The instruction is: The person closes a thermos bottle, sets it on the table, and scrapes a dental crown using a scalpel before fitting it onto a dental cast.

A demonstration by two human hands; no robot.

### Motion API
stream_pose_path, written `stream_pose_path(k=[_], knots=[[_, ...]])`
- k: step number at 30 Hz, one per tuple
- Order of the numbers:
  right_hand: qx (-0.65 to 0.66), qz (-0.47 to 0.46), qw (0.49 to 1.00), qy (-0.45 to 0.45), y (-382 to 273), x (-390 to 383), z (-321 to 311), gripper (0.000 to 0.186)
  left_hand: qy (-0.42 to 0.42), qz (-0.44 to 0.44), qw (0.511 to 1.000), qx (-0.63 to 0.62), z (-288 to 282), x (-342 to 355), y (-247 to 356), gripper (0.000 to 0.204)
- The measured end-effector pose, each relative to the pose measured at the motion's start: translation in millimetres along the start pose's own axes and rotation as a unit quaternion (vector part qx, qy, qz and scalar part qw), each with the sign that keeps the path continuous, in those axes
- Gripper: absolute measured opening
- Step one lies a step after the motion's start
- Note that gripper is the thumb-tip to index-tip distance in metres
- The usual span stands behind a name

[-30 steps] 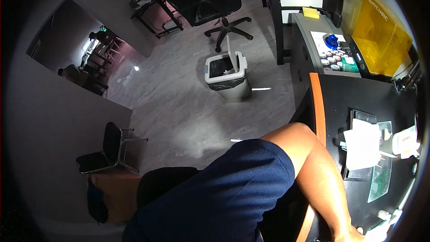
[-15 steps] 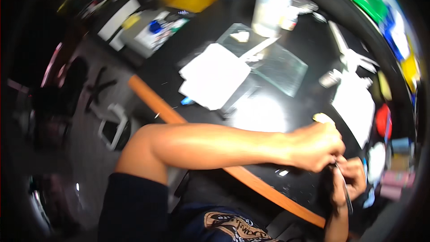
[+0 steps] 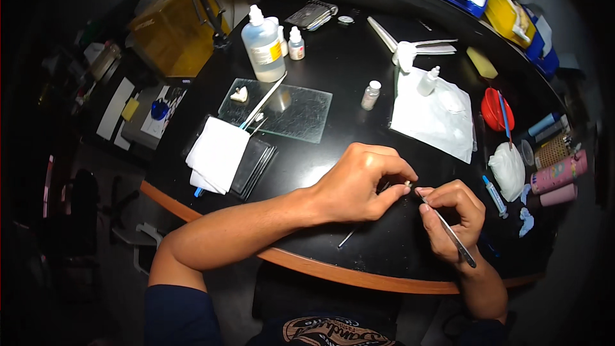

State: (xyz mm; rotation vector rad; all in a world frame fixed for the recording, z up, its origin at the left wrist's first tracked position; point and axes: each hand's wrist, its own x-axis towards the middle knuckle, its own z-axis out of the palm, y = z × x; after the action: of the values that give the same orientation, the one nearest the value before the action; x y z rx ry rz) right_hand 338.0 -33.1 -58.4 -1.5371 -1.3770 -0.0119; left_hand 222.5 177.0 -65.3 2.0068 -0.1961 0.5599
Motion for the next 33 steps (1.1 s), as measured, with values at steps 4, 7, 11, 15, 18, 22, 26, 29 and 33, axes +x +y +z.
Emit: stream_pose_path(k=[4,7,11,15,18,22,26,29,33], knots=[[-0.018,0.014,1.0,-0.014,-0.2,-0.1,0.4,0.014,0.01,-0.01,1.0,0.004,-2.0,2.3,0.2,0.016],[-0.034,0.009,0.999,-0.018,0.5,-0.5,0.0,0.016,0.014,-0.013,1.0,0.006,-3.2,4.7,1.3,0.016],[-0.041,0.015,0.999,-0.018,2.8,-2.7,0.0,0.015,0.018,-0.027,0.999,0.013,-3.2,5.8,1.3,0.017],[-0.043,0.01,0.999,-0.018,2.5,-1.6,0.3,0.015,0.024,-0.029,0.999,0.005,-3.6,4.6,0.2,0.017],[-0.036,0.009,0.999,-0.026,3.2,-1.9,1.1,0.015,0.016,-0.029,0.999,0.015,-5.0,4.5,1.7,0.017],[-0.031,0.001,0.999,-0.03,4.4,-4.4,1.4,0.014,0.015,-0.027,0.999,0.012,-3.6,5.5,-0.9,0.017],[-0.035,0.006,0.999,-0.029,2.4,-3.2,-1.1,0.014,0.015,-0.022,1.0,0.01,-3.7,5.4,-1.6,0.018],[-0.029,-0.01,1.0,0.008,2.0,-0.2,-0.4,0.015,0.01,-0.027,1.0,-0.001,-3.0,5.7,1.1,0.019],[-0.019,-0.006,1.0,0.016,1.0,-1.0,-1.0,0.015,0.001,-0.013,1.0,0.002,-3.5,6.2,2.6,0.02]])
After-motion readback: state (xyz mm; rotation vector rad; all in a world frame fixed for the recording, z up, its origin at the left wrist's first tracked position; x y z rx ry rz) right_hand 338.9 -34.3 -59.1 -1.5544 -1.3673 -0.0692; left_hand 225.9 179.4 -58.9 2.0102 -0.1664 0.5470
